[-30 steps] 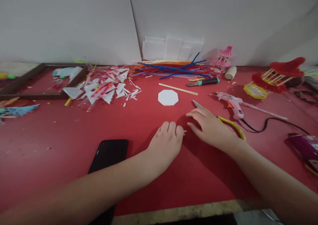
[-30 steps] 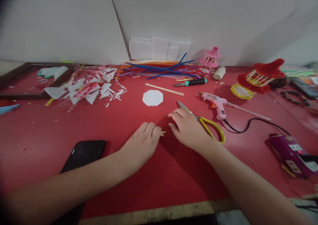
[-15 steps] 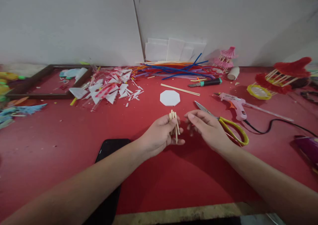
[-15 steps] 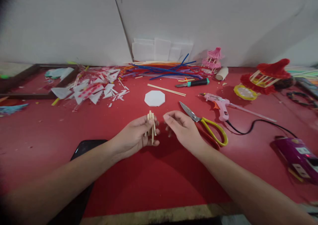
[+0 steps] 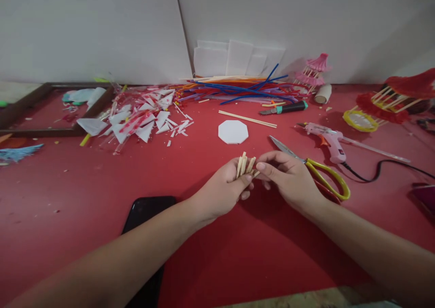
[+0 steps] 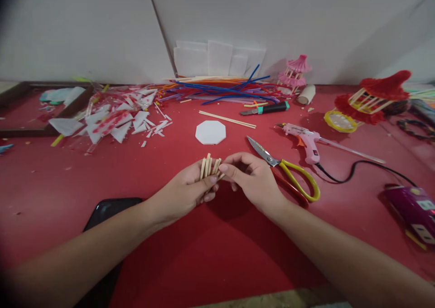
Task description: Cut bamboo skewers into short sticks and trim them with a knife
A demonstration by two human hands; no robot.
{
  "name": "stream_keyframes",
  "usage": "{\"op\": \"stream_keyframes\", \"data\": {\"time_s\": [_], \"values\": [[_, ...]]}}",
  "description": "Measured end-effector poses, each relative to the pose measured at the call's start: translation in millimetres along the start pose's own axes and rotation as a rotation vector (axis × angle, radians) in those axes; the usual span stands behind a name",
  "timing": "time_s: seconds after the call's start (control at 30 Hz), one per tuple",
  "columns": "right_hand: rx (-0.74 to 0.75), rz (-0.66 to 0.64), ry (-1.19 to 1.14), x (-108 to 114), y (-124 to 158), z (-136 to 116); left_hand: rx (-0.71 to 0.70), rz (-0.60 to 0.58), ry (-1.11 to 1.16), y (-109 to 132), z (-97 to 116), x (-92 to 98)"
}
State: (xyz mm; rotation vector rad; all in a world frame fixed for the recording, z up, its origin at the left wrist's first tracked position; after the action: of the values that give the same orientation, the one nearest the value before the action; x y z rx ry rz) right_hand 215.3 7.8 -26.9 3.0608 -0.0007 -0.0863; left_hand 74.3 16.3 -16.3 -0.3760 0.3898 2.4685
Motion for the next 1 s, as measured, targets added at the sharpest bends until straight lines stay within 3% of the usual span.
{"op": "stream_keyframes", "data": {"time_s": [0.23,0.47,0.6,0.87,1.0], "values": [[0.089,-0.006,0.110,1.2,4.5,-8.7,0.054,0.004,-0.004,-1.5,-1.0,5.2],[0.465,-0.005,0.599,0.5,12.2,-27.4,0.061,-0.022,-0.037,1.1,3.5,3.4],[0.633,-0.007,0.690,-0.1,14.3,-35.8,0.033,-0.076,0.005,-0.1,3.2,2.8],[0.636,0.009,0.702,0.0,16.6,-37.5,0.031,-0.065,0.019,-0.5,1.6,4.2],[0.458,0.027,0.543,1.8,16.1,-29.0,0.004,-0.023,-0.027,-0.8,2.4,4.7]]}}
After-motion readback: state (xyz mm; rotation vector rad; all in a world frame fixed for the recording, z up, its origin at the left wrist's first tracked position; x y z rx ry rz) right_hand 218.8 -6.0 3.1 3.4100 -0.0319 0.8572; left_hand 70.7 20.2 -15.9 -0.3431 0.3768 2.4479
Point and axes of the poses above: each hand's wrist, its own y-axis away from the middle knuckle, its own x-axis out of the back of the hand, z = x × y, the point moved 4 cm from there along -y, towards the middle knuckle, and after that the axes turned 3 degrees about -x, right-handed, at the moved point
